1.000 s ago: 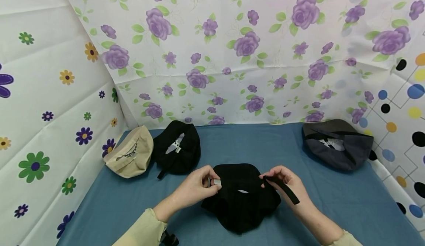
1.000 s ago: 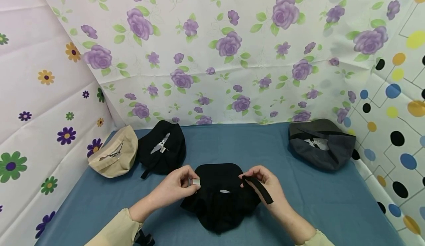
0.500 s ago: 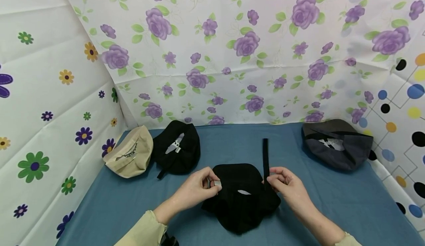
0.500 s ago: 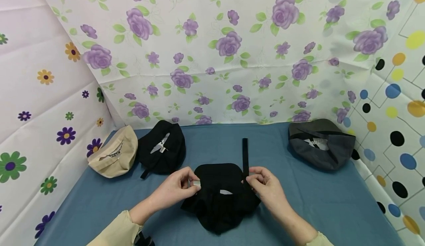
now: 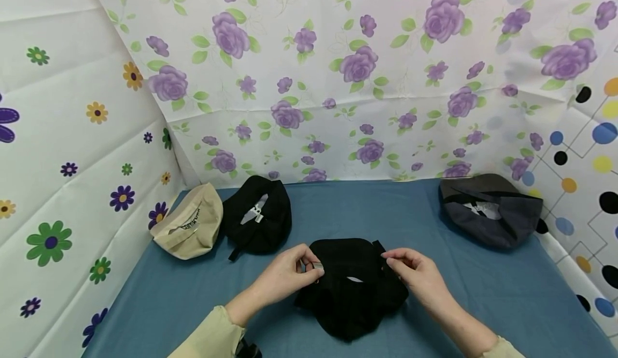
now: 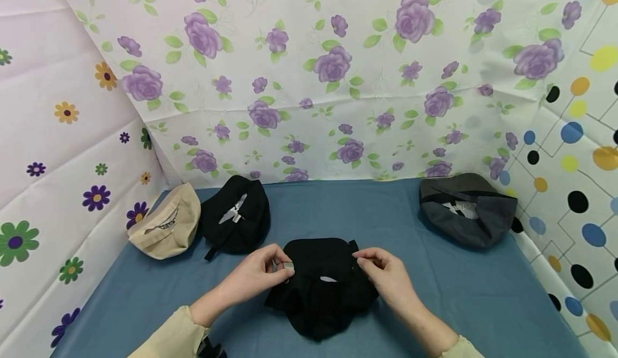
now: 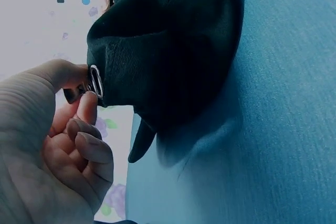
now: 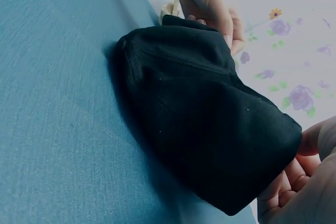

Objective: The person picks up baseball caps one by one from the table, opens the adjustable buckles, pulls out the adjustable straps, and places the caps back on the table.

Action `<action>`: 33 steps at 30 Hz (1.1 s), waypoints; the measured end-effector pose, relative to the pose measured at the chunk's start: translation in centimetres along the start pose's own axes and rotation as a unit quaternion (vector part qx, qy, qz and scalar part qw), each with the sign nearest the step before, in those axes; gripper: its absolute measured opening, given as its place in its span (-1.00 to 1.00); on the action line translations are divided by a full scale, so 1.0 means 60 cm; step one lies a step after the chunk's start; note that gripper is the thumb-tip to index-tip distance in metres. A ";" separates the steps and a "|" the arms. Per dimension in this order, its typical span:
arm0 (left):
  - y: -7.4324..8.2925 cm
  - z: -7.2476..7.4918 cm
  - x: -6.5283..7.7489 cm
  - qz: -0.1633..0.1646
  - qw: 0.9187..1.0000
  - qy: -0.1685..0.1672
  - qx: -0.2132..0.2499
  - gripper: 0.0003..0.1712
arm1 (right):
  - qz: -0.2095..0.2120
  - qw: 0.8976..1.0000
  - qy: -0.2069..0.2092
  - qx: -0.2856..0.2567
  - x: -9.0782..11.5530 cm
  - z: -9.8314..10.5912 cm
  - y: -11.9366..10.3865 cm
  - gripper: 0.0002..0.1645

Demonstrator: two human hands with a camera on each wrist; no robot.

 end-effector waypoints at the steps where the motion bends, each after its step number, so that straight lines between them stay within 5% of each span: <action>1: 0.000 -0.001 -0.001 0.003 1.000 -0.001 -0.002 -0.82 | -0.003 1.000 0.001 0.012 -0.001 0.000 0.001 -0.66; 16: -0.009 0.000 -0.004 0.027 0.999 -0.017 -0.031 -0.65 | 0.006 0.997 -0.020 0.074 0.009 0.012 -0.002 -0.31; 22: -0.029 0.015 0.016 0.084 0.996 0.007 -0.030 -0.49 | -0.030 0.996 -0.033 0.074 0.014 0.034 0.013 -0.10; 29: -0.047 0.013 0.041 0.146 0.988 -0.036 0.042 -0.08 | -0.130 0.989 -0.053 0.053 0.025 0.054 0.034 0.15; 33: -0.047 0.005 0.054 0.173 0.974 -0.070 0.131 0.05 | -0.170 0.983 -0.062 0.022 0.032 0.058 0.044 0.15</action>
Point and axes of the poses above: each hand's wrist, its own x-axis away from the middle knuckle, its own z-axis out of the back of the hand, y = z × x, the point moved 5 cm from there along -x, towards the middle knuckle, and after that the axes turned 10 degrees about -x, right-handed, at the moved point
